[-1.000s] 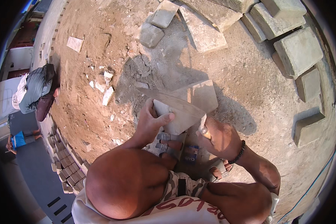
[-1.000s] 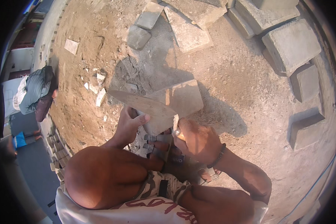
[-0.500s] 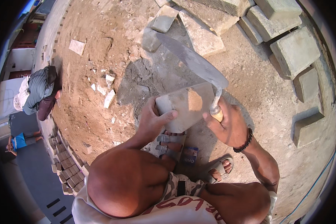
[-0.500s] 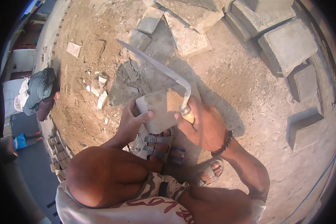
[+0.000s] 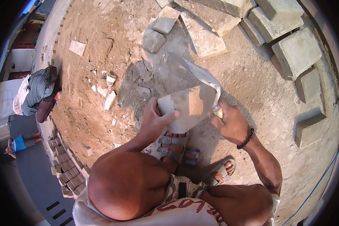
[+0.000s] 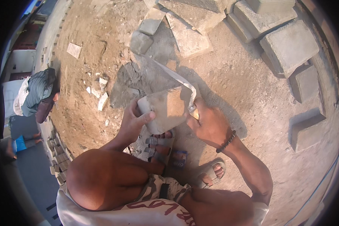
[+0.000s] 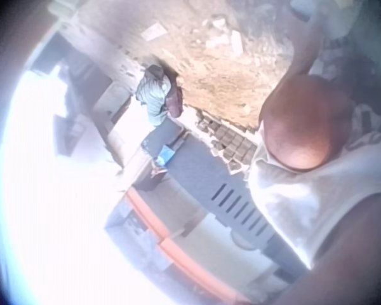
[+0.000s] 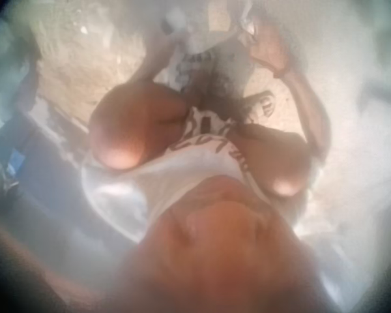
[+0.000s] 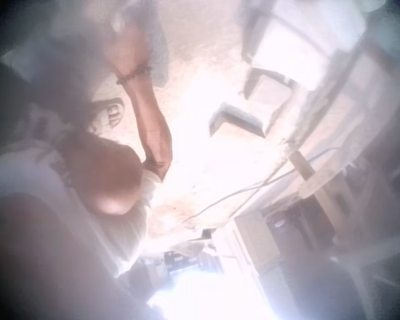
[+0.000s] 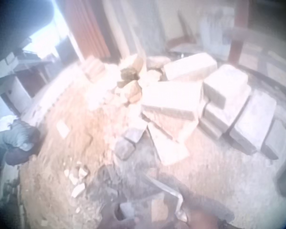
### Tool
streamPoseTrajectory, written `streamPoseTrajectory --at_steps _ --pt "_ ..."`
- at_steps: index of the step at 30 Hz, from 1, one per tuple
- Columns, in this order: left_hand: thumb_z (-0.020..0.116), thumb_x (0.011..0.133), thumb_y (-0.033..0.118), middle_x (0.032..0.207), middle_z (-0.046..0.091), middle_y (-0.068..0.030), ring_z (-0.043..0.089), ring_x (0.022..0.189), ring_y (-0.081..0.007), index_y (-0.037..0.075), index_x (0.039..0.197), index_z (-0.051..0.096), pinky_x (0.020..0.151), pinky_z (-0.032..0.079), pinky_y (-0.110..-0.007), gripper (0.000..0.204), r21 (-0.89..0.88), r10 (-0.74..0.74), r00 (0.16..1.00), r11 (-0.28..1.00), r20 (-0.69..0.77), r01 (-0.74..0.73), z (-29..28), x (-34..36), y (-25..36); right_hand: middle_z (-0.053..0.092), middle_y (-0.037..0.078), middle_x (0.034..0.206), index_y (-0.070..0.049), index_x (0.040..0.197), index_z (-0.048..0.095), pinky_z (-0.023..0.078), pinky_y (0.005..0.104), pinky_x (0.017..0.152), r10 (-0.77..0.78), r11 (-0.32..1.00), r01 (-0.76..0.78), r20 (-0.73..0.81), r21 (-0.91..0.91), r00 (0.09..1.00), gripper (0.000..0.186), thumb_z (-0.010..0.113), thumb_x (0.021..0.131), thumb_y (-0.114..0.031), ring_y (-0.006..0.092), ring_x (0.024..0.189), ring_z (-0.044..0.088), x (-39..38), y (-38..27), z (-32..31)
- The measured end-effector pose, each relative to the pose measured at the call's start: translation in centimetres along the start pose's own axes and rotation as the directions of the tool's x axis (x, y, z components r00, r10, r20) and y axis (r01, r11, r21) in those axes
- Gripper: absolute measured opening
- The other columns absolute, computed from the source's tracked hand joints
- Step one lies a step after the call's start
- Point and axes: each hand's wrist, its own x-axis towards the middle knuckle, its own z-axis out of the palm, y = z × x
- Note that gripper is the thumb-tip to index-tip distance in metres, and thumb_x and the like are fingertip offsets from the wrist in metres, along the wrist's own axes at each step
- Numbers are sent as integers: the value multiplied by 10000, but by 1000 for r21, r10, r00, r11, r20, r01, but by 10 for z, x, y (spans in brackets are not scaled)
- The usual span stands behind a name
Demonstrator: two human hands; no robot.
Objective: The person uses a trowel to scrape and smooth the edges of rectangular stone blocks. They repeatedly pick up blocks, scrape their surfaces and edges, and place them back down among other blocks on the ground.
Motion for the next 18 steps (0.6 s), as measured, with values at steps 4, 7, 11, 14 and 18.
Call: streamPoseTrajectory --at_steps 4,7,11,14,18 --pt "809 813 298 1090 609 -159 610 1023 -187 -85 1251 444 861 510 -320 687 -11 25 1000 1000 2 -25 7 -1 7 664 287 829 53 1137 541 533 526 731 -216 976 213 -75 -53 973 390 614 900 -248 475 834 660 0 38 34" --pt "722 901 288 1151 606 -161 593 1079 -183 -79 1339 408 900 494 -316 652 -79 87 996 993 -4 -87 11 -2 11 671 279 866 52 1157 534 541 515 715 -10 986 -6 -91 -164 996 430 629 900 -279 482 805 659 7 41 5" --pt "602 991 283 1214 614 -132 586 1099 -157 -47 1388 417 925 476 -305 548 -29 110 992 994 59 -108 -5 0 -2 663 271 838 44 1138 540 535 492 691 -177 966 207 -192 152 965 408 643 901 -271 443 790 673 -41 -6 1" --pt "572 1010 284 1190 637 -107 596 1072 -140 -21 1374 459 923 474 -297 488 -3 54 997 999 63 -53 -1 -1 6 659 265 839 31 1115 551 524 487 681 -228 962 229 -24 149 973 366 638 907 -257 432 776 676 -77 0 27" --pt "563 1015 277 1147 658 -91 611 1033 -131 -3 1355 492 908 483 -293 446 -22 103 994 994 39 -103 -6 5 -6 655 256 844 11 1122 552 527 480 689 122 987 -125 39 102 992 369 634 908 -278 424 756 676 -68 64 52"
